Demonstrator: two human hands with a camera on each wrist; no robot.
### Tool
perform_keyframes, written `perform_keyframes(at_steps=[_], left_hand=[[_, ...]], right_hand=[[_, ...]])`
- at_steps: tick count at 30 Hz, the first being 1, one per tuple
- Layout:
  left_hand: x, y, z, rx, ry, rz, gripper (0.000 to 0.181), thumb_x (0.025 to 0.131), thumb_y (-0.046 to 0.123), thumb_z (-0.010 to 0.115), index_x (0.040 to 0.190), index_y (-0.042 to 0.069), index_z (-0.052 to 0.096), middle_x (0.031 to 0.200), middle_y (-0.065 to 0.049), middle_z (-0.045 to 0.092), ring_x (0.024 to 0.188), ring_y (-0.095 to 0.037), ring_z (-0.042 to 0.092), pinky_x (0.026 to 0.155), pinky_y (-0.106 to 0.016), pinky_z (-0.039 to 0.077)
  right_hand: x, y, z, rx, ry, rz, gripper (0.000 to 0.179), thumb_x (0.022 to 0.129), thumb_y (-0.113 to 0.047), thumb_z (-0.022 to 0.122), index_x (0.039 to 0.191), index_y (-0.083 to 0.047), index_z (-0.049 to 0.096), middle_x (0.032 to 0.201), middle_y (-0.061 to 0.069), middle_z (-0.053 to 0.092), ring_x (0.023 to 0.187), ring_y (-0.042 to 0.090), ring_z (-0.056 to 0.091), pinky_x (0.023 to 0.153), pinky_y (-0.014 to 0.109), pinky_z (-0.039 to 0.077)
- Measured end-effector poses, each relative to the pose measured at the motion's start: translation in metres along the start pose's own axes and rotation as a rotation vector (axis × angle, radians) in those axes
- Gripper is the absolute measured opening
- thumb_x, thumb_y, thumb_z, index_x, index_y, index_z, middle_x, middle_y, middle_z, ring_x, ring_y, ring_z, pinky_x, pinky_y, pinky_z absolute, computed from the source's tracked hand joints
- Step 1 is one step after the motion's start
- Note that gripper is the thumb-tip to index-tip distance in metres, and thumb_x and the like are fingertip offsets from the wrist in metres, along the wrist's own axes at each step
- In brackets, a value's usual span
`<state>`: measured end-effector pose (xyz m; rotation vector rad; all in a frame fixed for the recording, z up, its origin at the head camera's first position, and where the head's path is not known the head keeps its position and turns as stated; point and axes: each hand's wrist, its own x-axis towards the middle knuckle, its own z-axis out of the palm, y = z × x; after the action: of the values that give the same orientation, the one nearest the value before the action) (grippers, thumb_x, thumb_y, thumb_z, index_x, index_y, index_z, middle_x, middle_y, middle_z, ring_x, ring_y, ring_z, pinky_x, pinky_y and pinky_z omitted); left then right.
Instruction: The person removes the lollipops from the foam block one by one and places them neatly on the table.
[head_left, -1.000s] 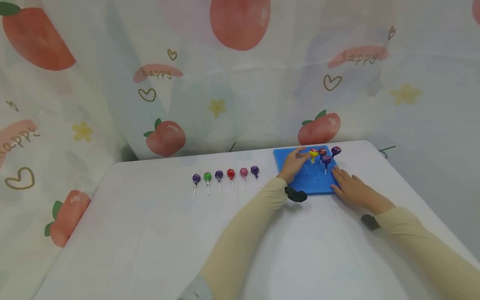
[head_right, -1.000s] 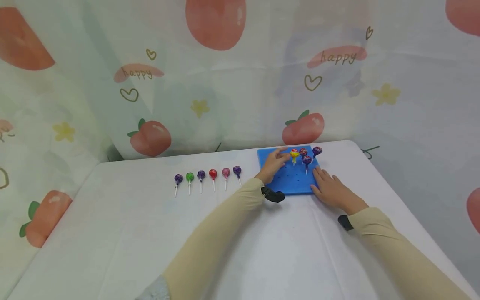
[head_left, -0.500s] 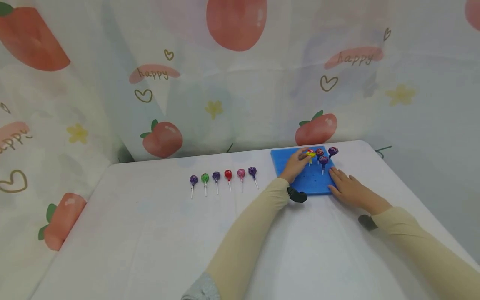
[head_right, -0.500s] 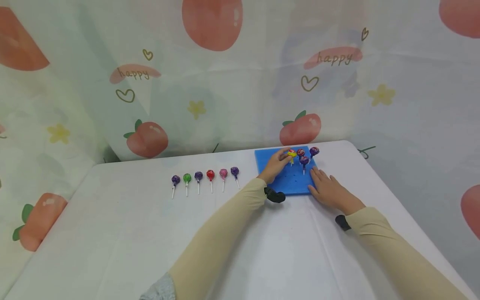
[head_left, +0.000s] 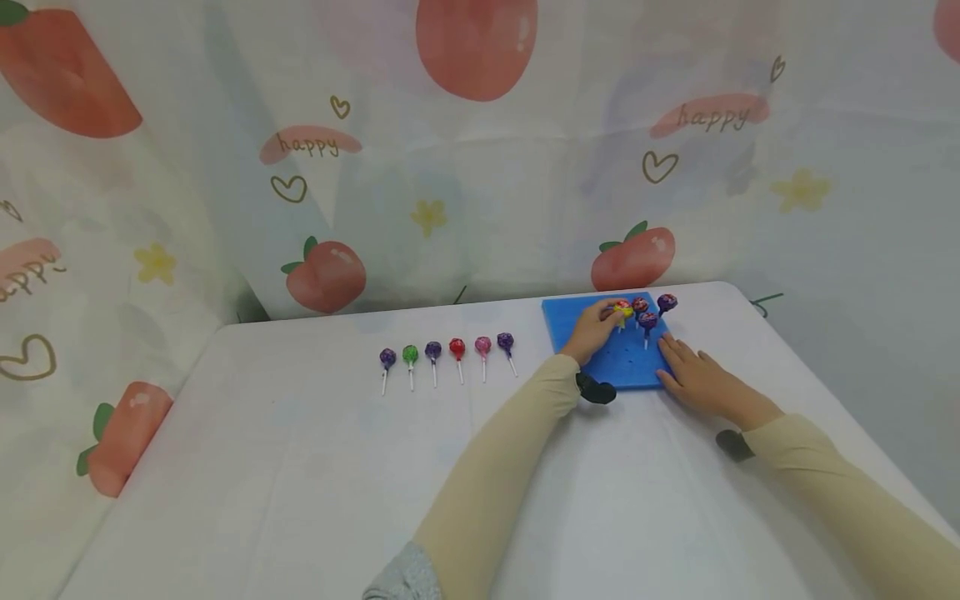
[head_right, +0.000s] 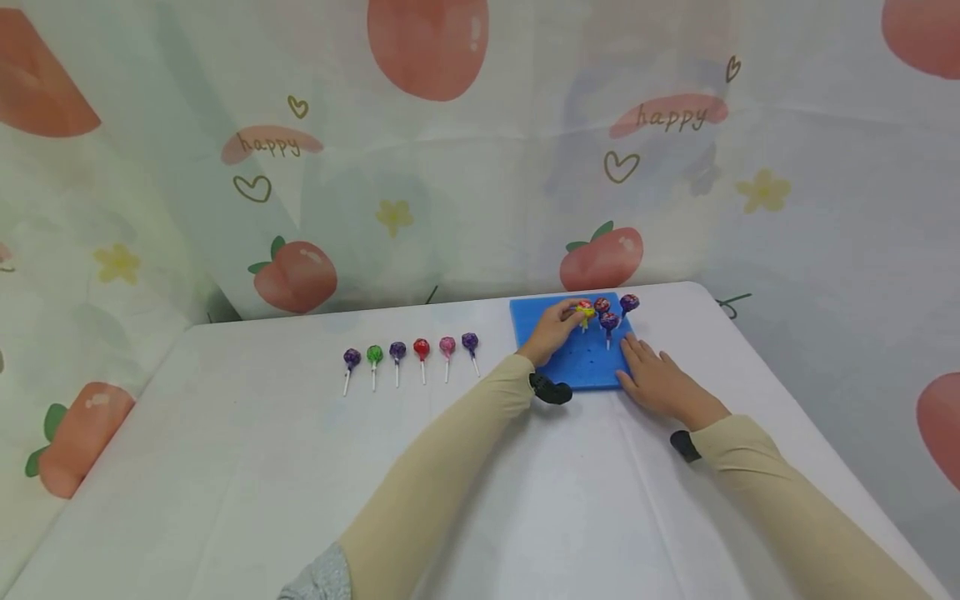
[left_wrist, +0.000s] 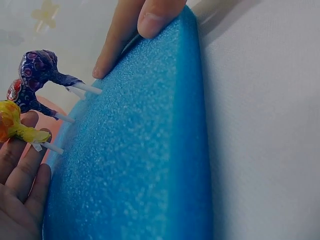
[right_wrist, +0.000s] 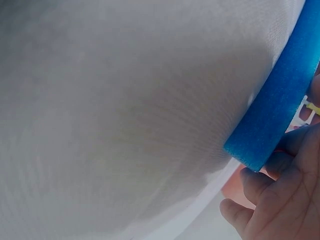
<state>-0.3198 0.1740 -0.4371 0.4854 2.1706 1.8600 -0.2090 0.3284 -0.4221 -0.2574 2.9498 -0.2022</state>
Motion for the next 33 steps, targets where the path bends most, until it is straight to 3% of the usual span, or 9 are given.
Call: perform_keyframes(at_steps=[6,15,25,33], left_hand=[[-0.001,-0.002,-0.006,-0.061,-0.038,0.029,0.034,0.098,0.018,0.049,0.129,0.005,0.053,0.123,-0.014,0.062,0.111,-0.021,0.06,0.093,-0.03,0.051],[-0.003,0.005,-0.014,-0.272,-0.06,0.069,0.034,0.099,0.015,0.046,0.13,0.003,0.051,0.122,-0.018,0.062,0.115,-0.026,0.06,0.096,-0.036,0.051],[-0.01,0.013,-0.023,-0.278,-0.094,0.089,0.034,0.1,0.018,0.045,0.129,0.002,0.05,0.122,-0.019,0.063,0.115,-0.027,0.06,0.098,-0.04,0.049],[-0.021,0.006,-0.034,-0.275,-0.136,0.073,0.035,0.099,0.018,0.046,0.129,0.001,0.051,0.123,-0.019,0.062,0.114,-0.029,0.06,0.097,-0.042,0.05]], right_hand=[[0.0,0.001,0.0,0.008,-0.01,-0.002,0.071,0.1,-0.037,0.038,0.143,0.015,0.016,0.149,0.035,0.013,0.136,0.053,0.015,0.109,0.068,0.012],[0.0,0.0,0.0,0.003,-0.002,-0.011,0.069,0.1,-0.035,0.038,0.142,0.016,0.017,0.149,0.036,0.014,0.135,0.054,0.016,0.108,0.068,0.014],[0.001,0.002,0.001,-0.004,0.01,-0.006,0.068,0.1,-0.033,0.039,0.141,0.016,0.018,0.148,0.037,0.015,0.135,0.054,0.017,0.108,0.068,0.015],[0.003,0.004,0.003,-0.005,0.004,-0.011,0.069,0.1,-0.036,0.037,0.142,0.015,0.017,0.149,0.036,0.014,0.135,0.053,0.016,0.108,0.068,0.013]])
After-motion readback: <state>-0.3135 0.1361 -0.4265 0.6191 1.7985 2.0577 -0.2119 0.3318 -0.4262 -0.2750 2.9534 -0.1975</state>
